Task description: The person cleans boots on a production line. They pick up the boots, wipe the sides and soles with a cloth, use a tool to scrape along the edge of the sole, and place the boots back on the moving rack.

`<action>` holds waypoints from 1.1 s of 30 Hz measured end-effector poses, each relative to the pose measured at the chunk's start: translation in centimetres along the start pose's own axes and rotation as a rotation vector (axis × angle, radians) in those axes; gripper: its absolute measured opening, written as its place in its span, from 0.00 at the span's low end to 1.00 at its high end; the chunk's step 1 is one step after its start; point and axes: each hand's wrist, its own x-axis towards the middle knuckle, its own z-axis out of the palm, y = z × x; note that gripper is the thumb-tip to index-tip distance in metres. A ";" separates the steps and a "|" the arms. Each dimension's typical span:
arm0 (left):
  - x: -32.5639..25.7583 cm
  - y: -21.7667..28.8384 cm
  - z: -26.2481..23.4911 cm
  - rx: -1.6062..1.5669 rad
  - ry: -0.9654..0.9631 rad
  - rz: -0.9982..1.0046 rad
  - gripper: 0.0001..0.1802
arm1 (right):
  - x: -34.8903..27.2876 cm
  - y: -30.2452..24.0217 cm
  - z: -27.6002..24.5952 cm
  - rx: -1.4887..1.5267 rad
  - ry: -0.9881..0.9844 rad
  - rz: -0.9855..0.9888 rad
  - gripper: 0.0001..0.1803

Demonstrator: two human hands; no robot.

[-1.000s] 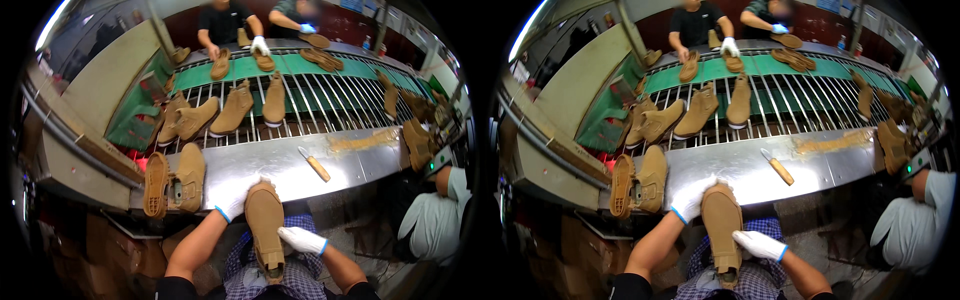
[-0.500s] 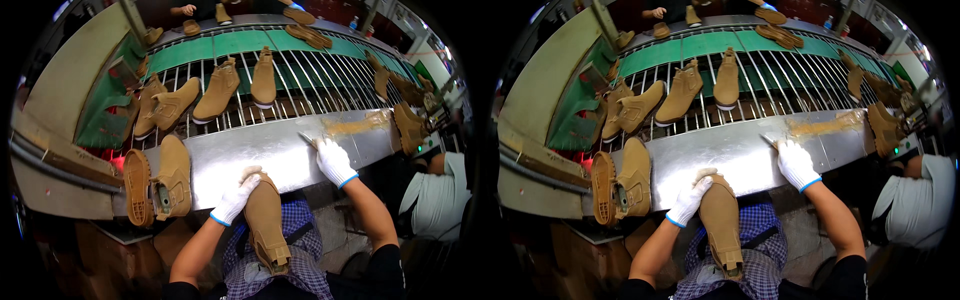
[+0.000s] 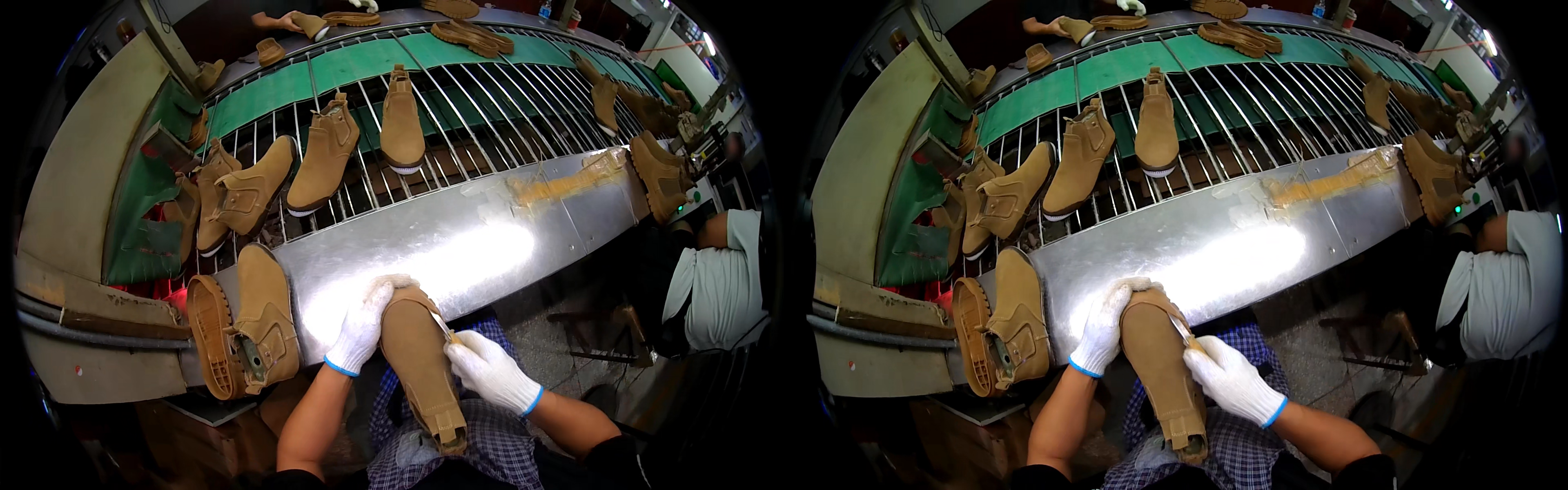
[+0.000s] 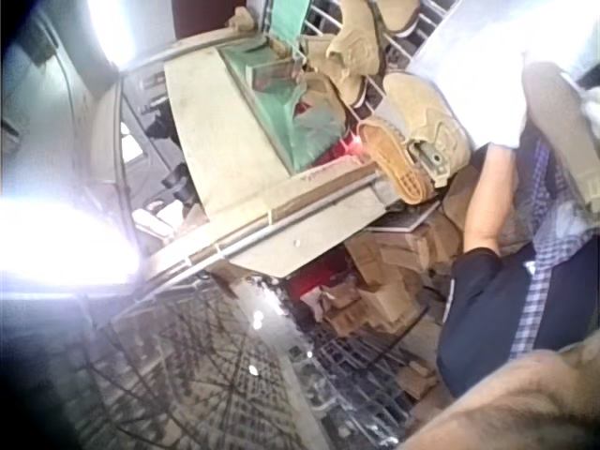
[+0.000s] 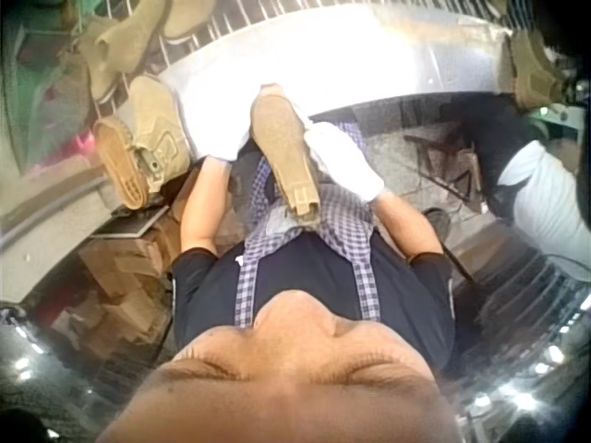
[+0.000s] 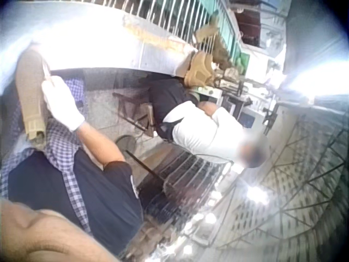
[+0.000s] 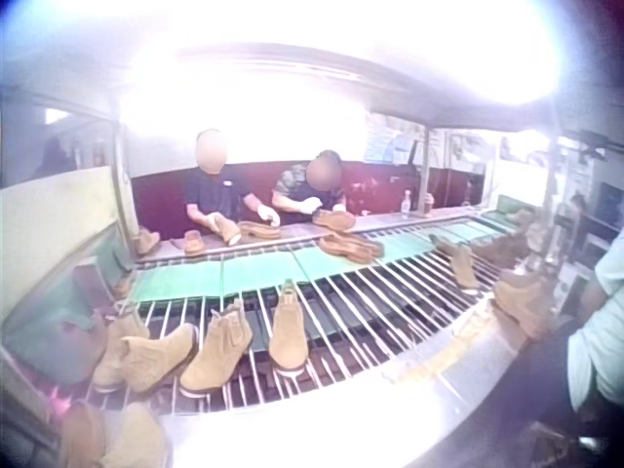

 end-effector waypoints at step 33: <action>0.5 0.5 0.3 0.149 0.034 -0.016 0.24 | -2.1 -6.3 5.2 -1.373 -0.440 -0.772 0.18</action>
